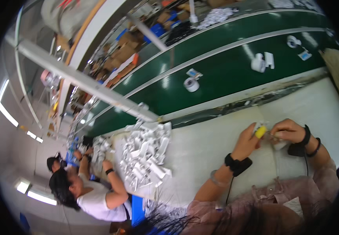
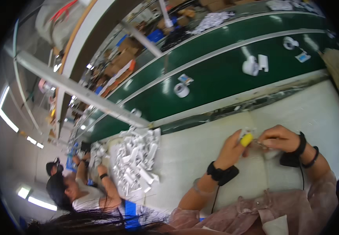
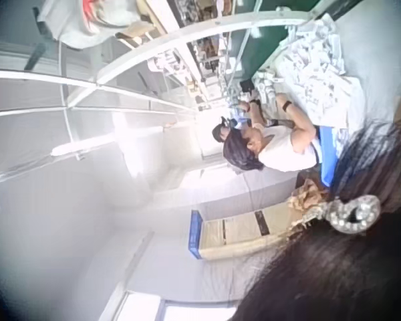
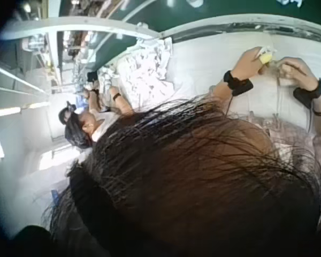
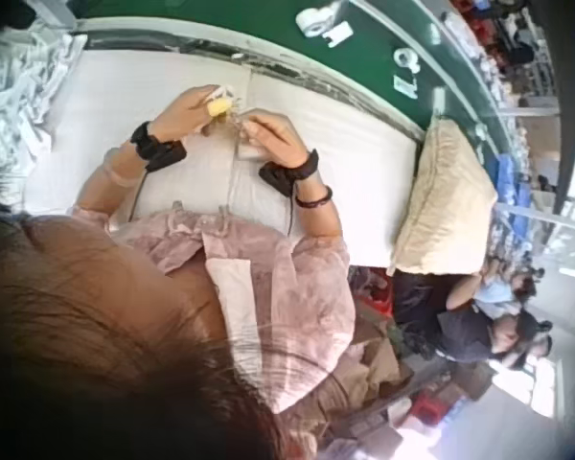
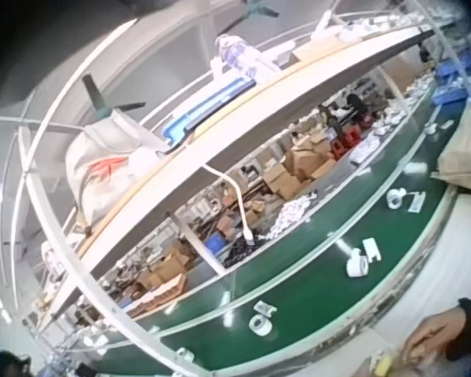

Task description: The person assembles handheld fans by fitting a motor and battery into a holder, pressing on a fan housing, and securing the components with a screwdriver. They then place the completed fan on the conveyor belt and repeat the process.

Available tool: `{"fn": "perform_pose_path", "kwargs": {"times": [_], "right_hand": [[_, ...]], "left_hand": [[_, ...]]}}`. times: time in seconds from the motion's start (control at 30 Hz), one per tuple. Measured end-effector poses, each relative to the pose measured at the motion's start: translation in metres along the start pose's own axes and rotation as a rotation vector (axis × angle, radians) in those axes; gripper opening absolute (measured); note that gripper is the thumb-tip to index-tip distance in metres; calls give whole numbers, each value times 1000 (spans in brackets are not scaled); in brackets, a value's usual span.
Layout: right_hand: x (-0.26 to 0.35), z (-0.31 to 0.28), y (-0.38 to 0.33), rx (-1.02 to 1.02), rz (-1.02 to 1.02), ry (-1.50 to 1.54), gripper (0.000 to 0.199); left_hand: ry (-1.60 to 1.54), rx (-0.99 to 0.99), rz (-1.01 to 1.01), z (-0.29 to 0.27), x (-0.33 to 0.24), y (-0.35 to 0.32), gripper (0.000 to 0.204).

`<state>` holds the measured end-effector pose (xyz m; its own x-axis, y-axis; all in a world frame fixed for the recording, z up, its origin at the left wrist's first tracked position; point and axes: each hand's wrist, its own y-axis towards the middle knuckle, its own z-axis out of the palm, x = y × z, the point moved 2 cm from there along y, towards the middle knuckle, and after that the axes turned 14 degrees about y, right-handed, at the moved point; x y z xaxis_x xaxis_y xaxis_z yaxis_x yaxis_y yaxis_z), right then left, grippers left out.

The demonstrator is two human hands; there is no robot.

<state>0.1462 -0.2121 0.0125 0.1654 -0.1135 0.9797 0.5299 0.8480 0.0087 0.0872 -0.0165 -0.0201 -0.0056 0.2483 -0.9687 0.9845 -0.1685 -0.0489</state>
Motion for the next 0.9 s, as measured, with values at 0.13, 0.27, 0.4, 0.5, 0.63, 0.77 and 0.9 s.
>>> {"fn": "perform_pose_path", "kwargs": {"times": [0.13,0.27,0.4,0.5,0.63,0.77,0.9], "right_hand": [[3,2,-8,50,-122,-306,18],[9,7,-12,-160,-328,-787,12],[8,12,-10,-420,-498,-1179,13],[3,11,-9,-494,-576,-1078,9],[0,15,-7,-480,-695,-949,13],[-3,20,-7,-413,-710,-888,13],[-10,19,-12,-379,-731,-883,12]], "left_hand": [[-27,-25,-11,6,-5,-1,20],[-72,-60,-29,13,-12,-4,23],[-203,-31,-118,22,-10,-4,28],[-296,-20,-167,27,-8,-4,30],[-385,-64,-165,29,-4,-3,32],[-588,-69,-181,28,-1,-5,33],[-520,-61,-195,33,-1,-4,33]]}}
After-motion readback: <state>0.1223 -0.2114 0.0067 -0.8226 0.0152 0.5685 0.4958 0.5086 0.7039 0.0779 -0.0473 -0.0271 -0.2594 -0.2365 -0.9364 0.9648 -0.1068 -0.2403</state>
